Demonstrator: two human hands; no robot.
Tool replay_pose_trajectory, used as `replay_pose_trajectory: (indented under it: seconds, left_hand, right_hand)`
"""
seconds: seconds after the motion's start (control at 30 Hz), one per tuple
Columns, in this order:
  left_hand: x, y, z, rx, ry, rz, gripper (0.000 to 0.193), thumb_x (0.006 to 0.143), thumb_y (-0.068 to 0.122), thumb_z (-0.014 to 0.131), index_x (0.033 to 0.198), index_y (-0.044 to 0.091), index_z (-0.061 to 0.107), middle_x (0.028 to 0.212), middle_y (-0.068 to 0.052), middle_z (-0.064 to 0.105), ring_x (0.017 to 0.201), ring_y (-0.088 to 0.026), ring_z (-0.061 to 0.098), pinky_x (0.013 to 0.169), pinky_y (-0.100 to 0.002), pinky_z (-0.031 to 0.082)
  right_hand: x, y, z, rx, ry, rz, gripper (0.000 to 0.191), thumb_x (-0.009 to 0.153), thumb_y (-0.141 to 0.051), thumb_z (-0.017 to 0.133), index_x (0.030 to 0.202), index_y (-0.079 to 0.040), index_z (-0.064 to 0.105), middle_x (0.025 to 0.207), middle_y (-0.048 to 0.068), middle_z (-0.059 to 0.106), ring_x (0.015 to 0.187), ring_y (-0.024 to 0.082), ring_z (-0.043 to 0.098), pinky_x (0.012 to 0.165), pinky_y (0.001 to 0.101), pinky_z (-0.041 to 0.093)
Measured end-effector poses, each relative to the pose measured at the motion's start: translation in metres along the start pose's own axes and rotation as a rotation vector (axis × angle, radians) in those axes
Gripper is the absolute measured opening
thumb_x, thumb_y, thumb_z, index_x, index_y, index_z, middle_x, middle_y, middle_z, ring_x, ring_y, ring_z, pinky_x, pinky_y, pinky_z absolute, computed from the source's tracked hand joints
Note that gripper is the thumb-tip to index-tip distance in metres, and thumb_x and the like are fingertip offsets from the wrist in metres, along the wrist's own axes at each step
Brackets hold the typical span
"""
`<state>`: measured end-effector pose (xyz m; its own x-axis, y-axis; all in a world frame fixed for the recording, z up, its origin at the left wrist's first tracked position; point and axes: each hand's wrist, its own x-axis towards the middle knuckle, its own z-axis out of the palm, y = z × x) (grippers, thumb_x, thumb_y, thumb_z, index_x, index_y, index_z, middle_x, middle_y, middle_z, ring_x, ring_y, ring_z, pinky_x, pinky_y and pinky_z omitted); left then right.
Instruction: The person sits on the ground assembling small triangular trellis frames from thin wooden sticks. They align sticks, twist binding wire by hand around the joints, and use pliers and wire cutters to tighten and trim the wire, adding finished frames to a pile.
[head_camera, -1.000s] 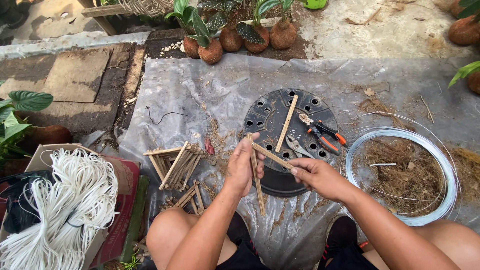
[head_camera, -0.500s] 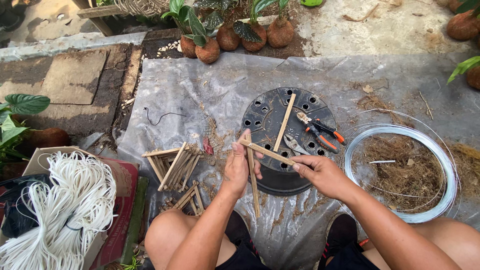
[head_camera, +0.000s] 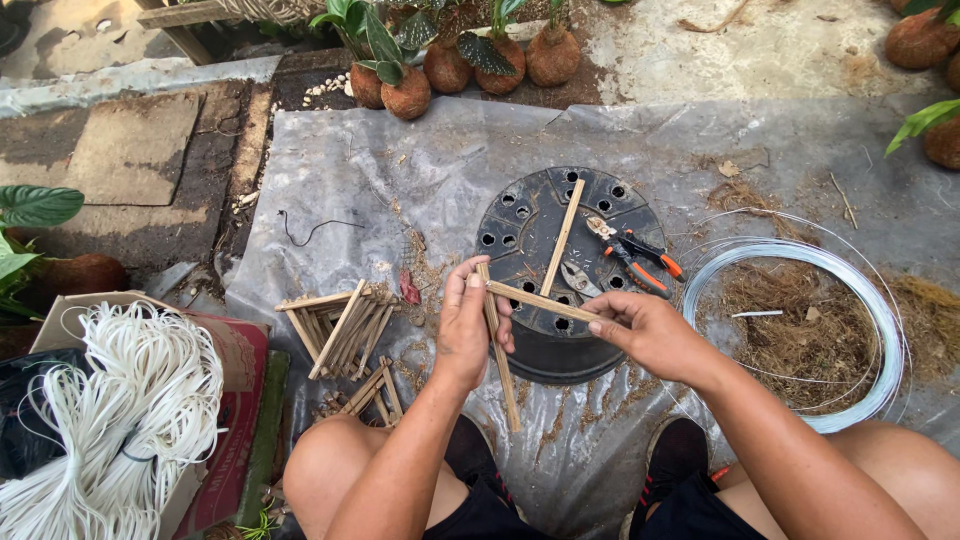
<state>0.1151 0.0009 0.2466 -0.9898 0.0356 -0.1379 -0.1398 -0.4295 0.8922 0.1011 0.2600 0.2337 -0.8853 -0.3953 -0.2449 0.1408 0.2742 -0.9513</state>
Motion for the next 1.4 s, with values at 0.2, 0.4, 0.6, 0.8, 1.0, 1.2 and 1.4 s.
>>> replay_pose_trajectory:
  seconds: [0.2,0.4,0.6,0.8,1.0,1.2,1.4]
  left_hand:
    - [-0.022,0.016,-0.005,-0.464,-0.618,-0.258,0.082,0.107,0.069,0.025,0.152,0.003,0.039,0.106,-0.029,0.068,0.076,-0.029,0.07,0.086,-0.05,0.06]
    - [-0.037,0.018,0.003,-0.401,-0.873,-0.42,0.078,0.105,0.039,0.051,0.169,0.006,0.021,0.13,-0.032,0.062,0.105,-0.035,0.073,0.105,-0.049,0.054]
    - [-0.034,0.058,-0.027,-0.356,-0.545,-0.04,0.087,0.102,0.024,0.063,0.171,0.0,0.017,0.132,-0.036,0.059,0.108,-0.037,0.069,0.099,-0.05,0.047]
    - [-0.031,0.069,-0.024,-0.473,-0.531,0.093,0.088,0.099,0.031,0.062,0.166,-0.002,0.016,0.149,-0.032,0.049,0.111,-0.037,0.068,0.122,-0.051,0.035]
    - [-0.026,0.067,-0.023,-0.524,-0.528,0.069,0.085,0.101,0.03,0.06,0.168,0.0,0.017,0.16,-0.03,0.039,0.116,-0.039,0.066,0.122,-0.053,0.036]
    - [-0.02,0.07,-0.031,-0.49,-0.502,0.127,0.084,0.102,0.034,0.059,0.168,0.006,0.015,0.166,-0.028,0.032,0.125,-0.041,0.061,0.116,-0.051,0.039]
    - [-0.019,0.075,-0.029,-0.503,-0.511,0.16,0.089,0.099,0.032,0.063,0.169,0.004,0.014,0.168,-0.025,0.031,0.129,-0.041,0.058,0.118,-0.05,0.038]
  right_hand:
    - [-0.003,-0.025,-0.038,-0.111,-0.138,-0.001,0.03,0.089,-0.012,0.073,0.118,-0.005,0.078,0.106,0.005,0.083,0.098,0.012,0.073,0.088,0.0286,0.057]
    - [-0.01,-0.036,-0.05,-0.139,-0.118,-0.041,0.043,0.085,-0.013,0.076,0.127,-0.007,0.071,0.108,0.007,0.078,0.1,0.015,0.072,0.089,0.0325,0.057]
    - [0.028,-0.023,-0.044,-0.056,0.335,-0.126,0.053,0.097,-0.022,0.067,0.147,-0.012,0.052,0.117,0.011,0.07,0.1,0.024,0.067,0.086,0.0395,0.056]
    - [0.052,-0.001,0.045,-0.926,0.166,-0.09,0.047,0.091,-0.027,0.064,0.137,-0.02,0.058,0.109,0.019,0.066,0.094,0.042,0.069,0.077,0.052,0.055]
    - [0.076,0.015,0.068,-0.973,0.294,-0.183,0.014,0.092,-0.022,0.065,0.102,-0.011,0.066,0.097,0.019,0.063,0.088,0.041,0.069,0.076,0.0511,0.057]
    - [0.089,0.033,0.054,-0.315,0.487,-0.083,0.027,0.083,-0.001,0.063,0.109,-0.009,0.065,0.093,0.015,0.067,0.083,0.033,0.065,0.069,0.0441,0.054]
    - [0.067,0.017,0.0,0.847,0.173,0.158,0.026,0.094,0.0,0.06,0.119,0.003,0.067,0.088,0.006,0.065,0.077,0.016,0.063,0.067,0.0308,0.054]
